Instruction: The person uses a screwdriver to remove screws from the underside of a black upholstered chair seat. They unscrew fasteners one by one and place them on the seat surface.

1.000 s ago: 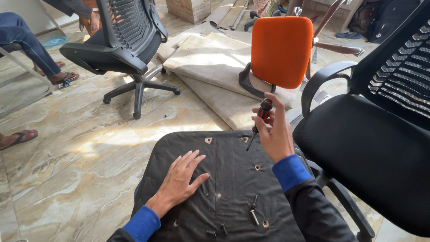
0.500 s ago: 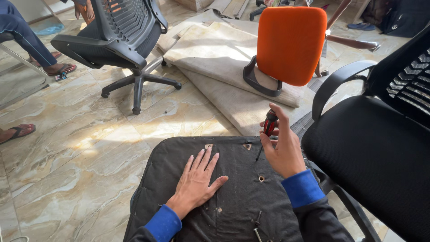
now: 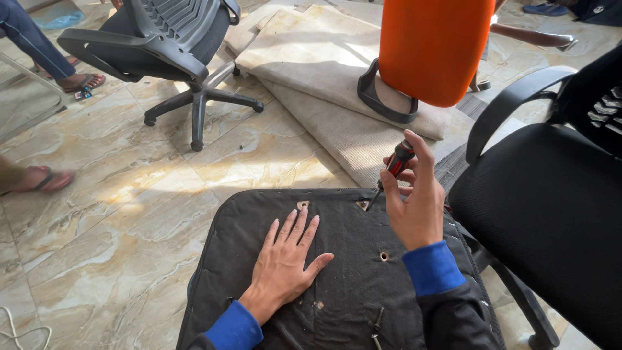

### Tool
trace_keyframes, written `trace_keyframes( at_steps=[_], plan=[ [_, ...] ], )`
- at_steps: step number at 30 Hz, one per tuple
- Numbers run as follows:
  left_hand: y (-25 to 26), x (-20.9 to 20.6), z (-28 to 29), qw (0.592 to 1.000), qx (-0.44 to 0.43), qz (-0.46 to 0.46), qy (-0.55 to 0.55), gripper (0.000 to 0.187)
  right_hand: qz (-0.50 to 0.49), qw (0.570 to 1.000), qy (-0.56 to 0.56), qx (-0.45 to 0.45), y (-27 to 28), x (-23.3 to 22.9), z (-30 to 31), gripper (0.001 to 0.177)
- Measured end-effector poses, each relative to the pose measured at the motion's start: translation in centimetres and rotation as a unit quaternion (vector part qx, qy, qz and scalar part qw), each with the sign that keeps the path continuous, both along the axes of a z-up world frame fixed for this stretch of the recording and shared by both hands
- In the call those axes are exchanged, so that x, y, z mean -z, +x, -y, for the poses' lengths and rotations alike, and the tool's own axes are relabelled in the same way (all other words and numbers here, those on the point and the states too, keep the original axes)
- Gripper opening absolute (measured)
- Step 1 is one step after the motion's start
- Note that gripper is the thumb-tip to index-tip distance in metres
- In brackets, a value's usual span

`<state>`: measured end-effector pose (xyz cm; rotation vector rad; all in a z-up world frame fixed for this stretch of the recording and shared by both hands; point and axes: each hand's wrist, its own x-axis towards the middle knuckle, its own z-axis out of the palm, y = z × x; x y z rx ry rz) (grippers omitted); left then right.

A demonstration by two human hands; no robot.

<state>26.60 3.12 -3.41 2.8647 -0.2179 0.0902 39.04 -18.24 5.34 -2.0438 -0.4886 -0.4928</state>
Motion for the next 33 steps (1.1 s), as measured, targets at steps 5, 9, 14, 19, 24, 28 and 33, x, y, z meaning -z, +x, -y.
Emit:
trace_keyframes(
  at_steps=[5,9,14,19,24,28,33],
  plan=[
    [0.2,-0.2,0.2,1.000,-0.005,0.010,-0.010,0.085,0.024,1.000,0.008,0.004,0.2,1.0,-0.4,0.064],
    [0.2,-0.4,0.3,1.000,-0.008,0.022,-0.019,0.083,0.029,0.999,-0.013,0.007,0.6,1.5,-0.7,0.065],
    [0.4,-0.6,0.5,0.999,-0.012,0.040,-0.028,0.079,0.032,0.999,-0.020,0.005,0.8,1.6,-0.7,0.064],
    [0.4,-0.6,0.4,0.998,-0.016,0.045,-0.047,0.077,0.024,0.999,-0.032,0.016,1.0,1.6,-0.3,0.065],
    [0.6,-0.8,0.3,0.997,-0.027,0.047,-0.064,0.073,0.032,0.999,-0.040,0.004,1.4,1.9,-0.5,0.055],
    [0.7,-1.0,0.2,0.995,-0.036,0.045,-0.082,0.070,-0.032,0.996,0.064,-0.049,2.0,3.2,-0.7,0.050],
    [0.5,-1.1,0.5,0.991,-0.035,0.081,-0.098,0.064,-0.131,0.955,0.236,-0.125,4.2,5.8,-1.3,0.074]
  ],
)
